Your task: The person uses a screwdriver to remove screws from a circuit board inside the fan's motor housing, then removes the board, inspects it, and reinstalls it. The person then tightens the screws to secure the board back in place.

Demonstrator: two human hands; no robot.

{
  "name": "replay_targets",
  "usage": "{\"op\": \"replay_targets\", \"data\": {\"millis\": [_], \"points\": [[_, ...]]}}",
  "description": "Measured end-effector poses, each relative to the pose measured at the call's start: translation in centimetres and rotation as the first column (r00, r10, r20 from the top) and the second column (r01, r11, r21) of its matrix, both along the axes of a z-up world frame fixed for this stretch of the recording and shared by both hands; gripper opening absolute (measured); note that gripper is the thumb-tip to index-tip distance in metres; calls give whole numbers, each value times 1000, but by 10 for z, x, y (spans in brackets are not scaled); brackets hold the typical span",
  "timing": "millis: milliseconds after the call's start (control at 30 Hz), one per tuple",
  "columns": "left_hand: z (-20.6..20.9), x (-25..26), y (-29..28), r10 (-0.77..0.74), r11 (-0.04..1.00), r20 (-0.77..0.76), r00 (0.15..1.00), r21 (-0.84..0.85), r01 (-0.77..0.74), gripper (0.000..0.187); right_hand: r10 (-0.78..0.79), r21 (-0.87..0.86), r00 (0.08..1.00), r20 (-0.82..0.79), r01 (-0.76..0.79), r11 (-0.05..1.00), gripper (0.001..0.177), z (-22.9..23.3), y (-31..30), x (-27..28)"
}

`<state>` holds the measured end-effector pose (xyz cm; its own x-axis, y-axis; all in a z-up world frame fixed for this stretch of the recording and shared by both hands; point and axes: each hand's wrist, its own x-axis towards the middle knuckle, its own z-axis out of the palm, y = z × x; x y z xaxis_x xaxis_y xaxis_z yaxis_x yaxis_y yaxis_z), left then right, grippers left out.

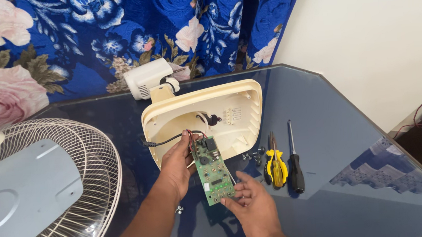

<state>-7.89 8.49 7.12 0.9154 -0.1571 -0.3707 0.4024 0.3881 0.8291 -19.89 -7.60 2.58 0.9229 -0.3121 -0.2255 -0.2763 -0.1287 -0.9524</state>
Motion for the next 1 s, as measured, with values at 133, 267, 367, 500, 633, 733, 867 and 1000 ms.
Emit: {"op": "replay_targets", "data": {"millis": [133, 267, 367, 500, 633, 733, 867, 1000], "points": [[3, -1, 4, -48, 999, 12, 999, 22, 47, 44, 24, 163, 999, 37, -30, 986, 76, -16, -2, 6], [6, -4, 8, -79, 996, 8, 997, 52, 78, 47, 161, 260, 987, 14, -159, 952, 52, -16, -7, 5], [5, -6, 9, -80, 995, 10, 997, 58, 79, 48, 200, 271, 979, -33, -183, 945, 43, -8, -8, 6], [3, -6, 9, -85, 996, 29, 996, 35, 84, 54, 229, 262, 969, -87, -200, 944, 38, 5, -7, 7], [-3, -3, 9, -67, 998, 6, 998, -7, 67, 69, 258, 290, 963, -79, -226, 930, 38, 12, -4, 7], [-9, -4, 11, -70, 995, -16, 997, -67, 68, 83, 262, 322, 964, -54, -232, 918, 39, 14, -3, 6], [-15, -6, 13, -82, 993, -39, 996, -86, 79, 96, 255, 323, 964, -72, -220, 921, 39, 16, -2, 4], [-23, -13, 14, -83, 993, -49, 995, -84, 79, 95, 247, 291, 967, -64, -219, 931, 39, 18, -2, 3]]}}
